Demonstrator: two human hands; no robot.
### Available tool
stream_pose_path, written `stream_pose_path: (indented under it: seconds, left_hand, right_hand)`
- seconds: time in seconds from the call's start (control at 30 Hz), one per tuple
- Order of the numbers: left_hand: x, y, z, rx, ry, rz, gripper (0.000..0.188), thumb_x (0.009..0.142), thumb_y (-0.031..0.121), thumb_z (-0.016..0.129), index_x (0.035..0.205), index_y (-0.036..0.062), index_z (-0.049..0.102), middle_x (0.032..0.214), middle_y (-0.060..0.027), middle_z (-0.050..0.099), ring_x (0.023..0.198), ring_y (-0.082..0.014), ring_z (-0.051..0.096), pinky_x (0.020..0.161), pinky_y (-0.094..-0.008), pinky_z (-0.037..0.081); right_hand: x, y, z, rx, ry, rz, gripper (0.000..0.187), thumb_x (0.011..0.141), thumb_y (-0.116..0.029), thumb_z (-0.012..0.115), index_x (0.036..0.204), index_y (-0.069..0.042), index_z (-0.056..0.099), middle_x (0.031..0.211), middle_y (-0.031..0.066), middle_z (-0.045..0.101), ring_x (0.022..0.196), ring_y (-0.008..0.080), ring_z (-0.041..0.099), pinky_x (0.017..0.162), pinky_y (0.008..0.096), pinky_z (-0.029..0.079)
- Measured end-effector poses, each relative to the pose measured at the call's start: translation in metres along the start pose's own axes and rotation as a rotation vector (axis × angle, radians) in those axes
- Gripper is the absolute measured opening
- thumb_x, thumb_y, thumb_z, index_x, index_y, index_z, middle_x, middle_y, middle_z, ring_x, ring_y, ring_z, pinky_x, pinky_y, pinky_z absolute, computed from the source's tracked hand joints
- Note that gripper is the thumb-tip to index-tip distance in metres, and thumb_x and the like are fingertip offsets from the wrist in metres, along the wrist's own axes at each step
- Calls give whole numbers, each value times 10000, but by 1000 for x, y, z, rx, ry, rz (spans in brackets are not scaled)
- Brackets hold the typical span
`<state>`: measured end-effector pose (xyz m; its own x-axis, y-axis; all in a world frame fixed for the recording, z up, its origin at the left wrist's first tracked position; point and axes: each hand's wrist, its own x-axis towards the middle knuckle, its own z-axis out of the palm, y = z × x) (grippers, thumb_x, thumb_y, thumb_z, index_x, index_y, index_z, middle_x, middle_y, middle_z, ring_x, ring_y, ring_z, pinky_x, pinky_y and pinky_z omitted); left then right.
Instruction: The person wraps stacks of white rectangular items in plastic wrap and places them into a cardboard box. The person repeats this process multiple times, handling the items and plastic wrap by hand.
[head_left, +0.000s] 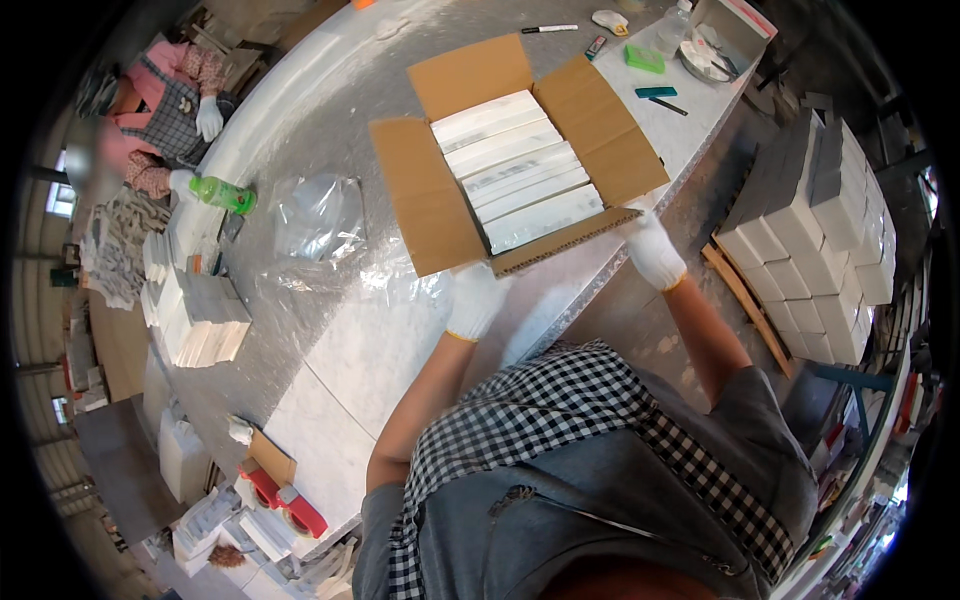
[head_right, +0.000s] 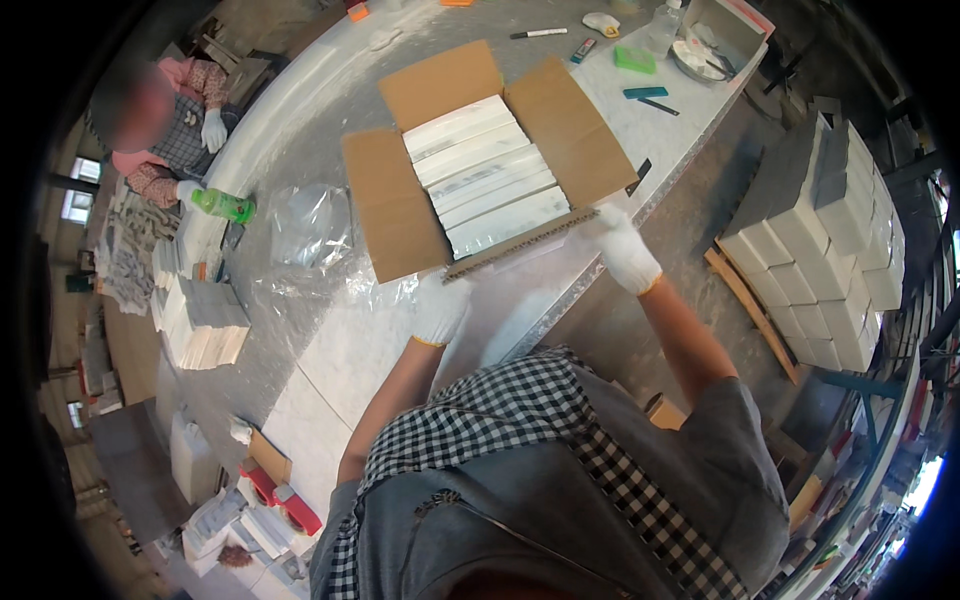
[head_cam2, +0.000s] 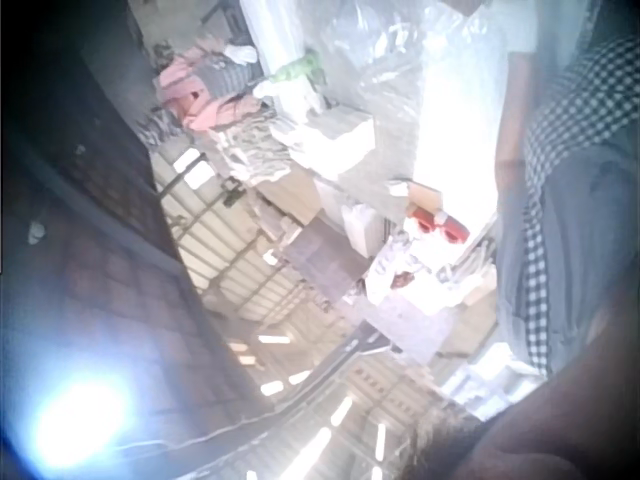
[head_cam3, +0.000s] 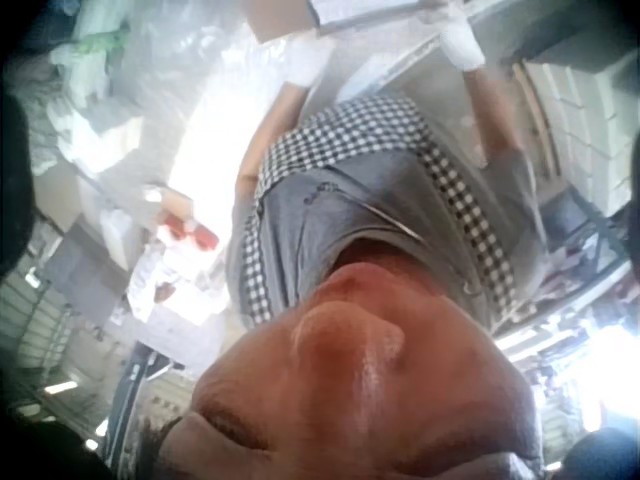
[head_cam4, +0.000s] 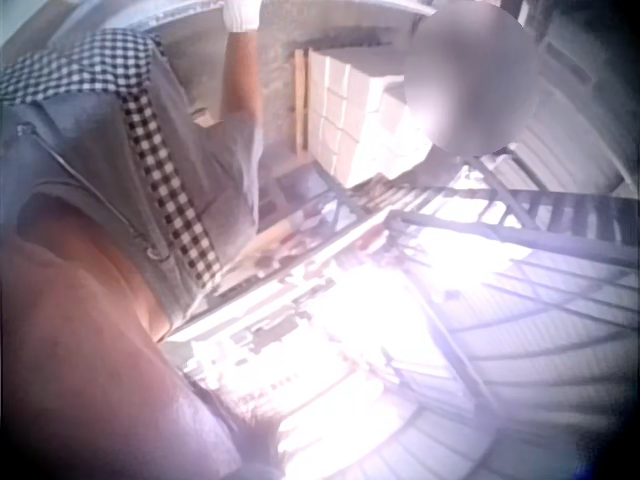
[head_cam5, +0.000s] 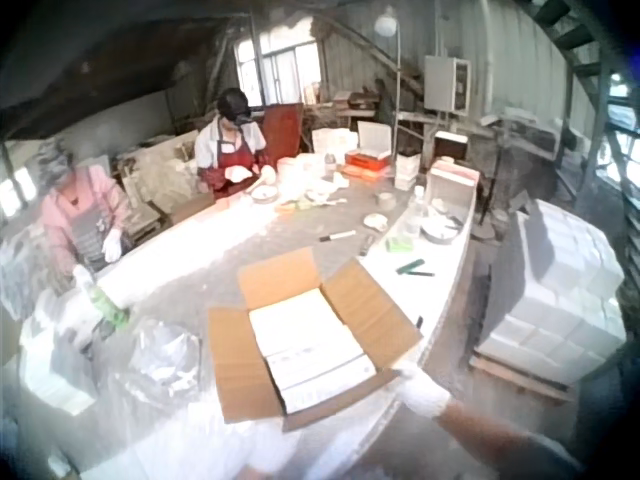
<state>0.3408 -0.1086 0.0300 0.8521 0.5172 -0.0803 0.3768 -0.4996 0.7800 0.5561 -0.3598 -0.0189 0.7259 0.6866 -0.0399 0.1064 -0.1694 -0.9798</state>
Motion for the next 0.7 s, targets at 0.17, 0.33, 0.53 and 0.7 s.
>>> stream_pose_path:
  seconds: [0.17,0.33,0.53,0.7]
  left_hand:
    - [-4,29,13,-472,157,-261,595,857,408,805,1109,-115,678,1080,-175,696,956,-224,638,856,-395,528]
    - [4,7,32,-562,103,-380,593,891,366,783,1216,-107,636,1129,-136,677,977,-187,608,871,-364,517]
    - [1,69,8,-890,154,-426,578,890,267,795,1326,-60,603,1284,-146,645,1149,-224,611,1004,-373,497]
    - [4,75,2,-789,169,-520,612,876,244,819,1362,-51,594,1327,-143,634,1180,-236,609,1030,-379,492]
  right_hand:
    - [-12,-82,35,186,32,-23,533,903,-232,762,1319,64,609,1112,61,694,1016,196,643,927,356,507]
    - [-1,-93,72,447,255,132,576,903,-241,784,1346,61,573,1158,86,686,1015,140,630,922,308,501]
    - [3,-102,96,437,450,183,546,899,-240,799,1301,68,596,1079,56,677,924,97,598,837,264,497]
    - [7,-84,106,394,557,140,513,906,-256,791,1265,70,624,1007,30,621,877,75,530,809,256,470]
